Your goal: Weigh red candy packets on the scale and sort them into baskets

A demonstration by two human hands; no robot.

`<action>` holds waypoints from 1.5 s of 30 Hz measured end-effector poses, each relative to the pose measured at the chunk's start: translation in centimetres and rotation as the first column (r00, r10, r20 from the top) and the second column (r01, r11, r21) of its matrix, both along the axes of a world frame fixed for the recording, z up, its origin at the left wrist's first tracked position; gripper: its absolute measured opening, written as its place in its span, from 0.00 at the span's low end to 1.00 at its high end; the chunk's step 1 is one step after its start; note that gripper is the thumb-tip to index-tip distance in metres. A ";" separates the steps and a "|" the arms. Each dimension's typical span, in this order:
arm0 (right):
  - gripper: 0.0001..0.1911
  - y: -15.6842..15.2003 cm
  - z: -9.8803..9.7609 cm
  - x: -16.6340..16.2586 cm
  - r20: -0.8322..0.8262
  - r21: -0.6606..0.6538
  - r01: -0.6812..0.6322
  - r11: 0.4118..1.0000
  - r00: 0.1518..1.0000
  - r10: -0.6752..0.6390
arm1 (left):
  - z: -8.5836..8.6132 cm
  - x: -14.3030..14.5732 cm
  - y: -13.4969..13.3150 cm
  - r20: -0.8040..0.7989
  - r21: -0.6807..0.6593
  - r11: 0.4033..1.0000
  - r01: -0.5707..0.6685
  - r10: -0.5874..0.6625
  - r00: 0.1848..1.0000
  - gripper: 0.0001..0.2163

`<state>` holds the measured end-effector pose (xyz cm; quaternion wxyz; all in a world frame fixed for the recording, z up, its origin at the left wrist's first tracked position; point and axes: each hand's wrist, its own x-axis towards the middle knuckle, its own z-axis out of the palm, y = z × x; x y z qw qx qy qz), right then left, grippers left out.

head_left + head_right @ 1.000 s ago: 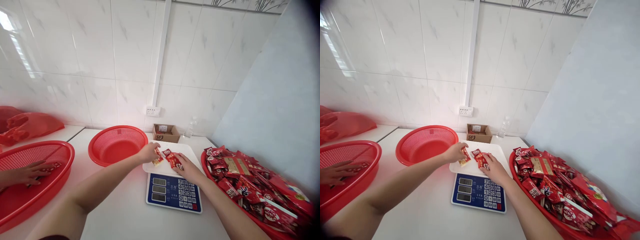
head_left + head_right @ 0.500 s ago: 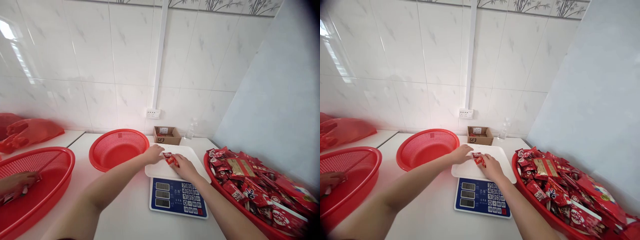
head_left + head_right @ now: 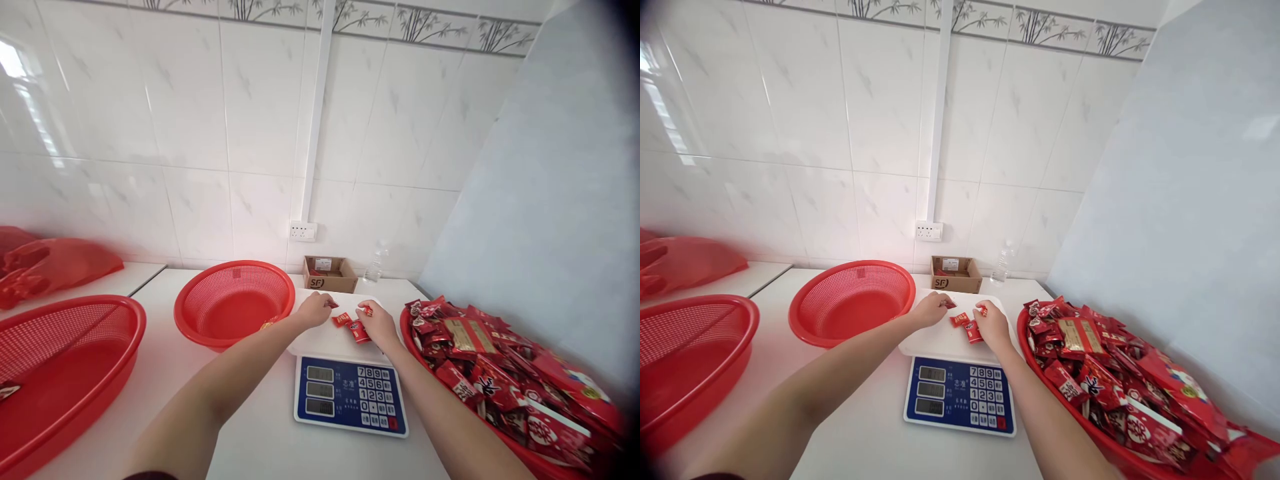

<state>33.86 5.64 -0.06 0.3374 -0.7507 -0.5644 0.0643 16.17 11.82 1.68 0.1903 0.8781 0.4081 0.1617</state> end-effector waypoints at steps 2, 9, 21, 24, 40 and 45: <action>0.12 0.1 0.0 -0.1 -0.014 0.006 0.012 1.000 1.000 -0.012 | 0.1 0.5 -0.4 -0.014 0.003 1.000 -0.006 0.006 1.000 0.15; 0.12 -0.2 0.2 0.1 0.006 -0.005 0.031 1.000 1.000 -0.031 | 0.2 2.7 -1.7 -0.177 0.009 1.000 0.014 -0.012 0.984 0.18; 0.13 -0.4 0.7 1.2 -0.046 -0.060 0.069 0.996 0.996 -0.072 | 0.4 1.5 -1.3 -0.140 0.041 0.999 -0.014 0.020 0.990 0.15; 0.13 -0.4 0.8 1.0 -0.061 -0.033 0.060 0.998 0.996 -0.062 | 0.4 1.8 -1.6 -0.105 0.040 0.999 0.033 -0.028 0.994 0.14; 0.19 -1.2 2.8 0.6 -0.292 0.244 0.151 0.958 0.953 -0.076 | 0.6 5.7 -2.6 0.503 -0.718 0.688 0.108 0.406 0.763 0.15; 0.16 -1.0 2.3 -1.9 -0.314 0.261 0.027 0.965 0.948 0.058 | 0.3 6.1 -3.9 0.547 -0.822 0.514 0.246 0.591 0.594 0.15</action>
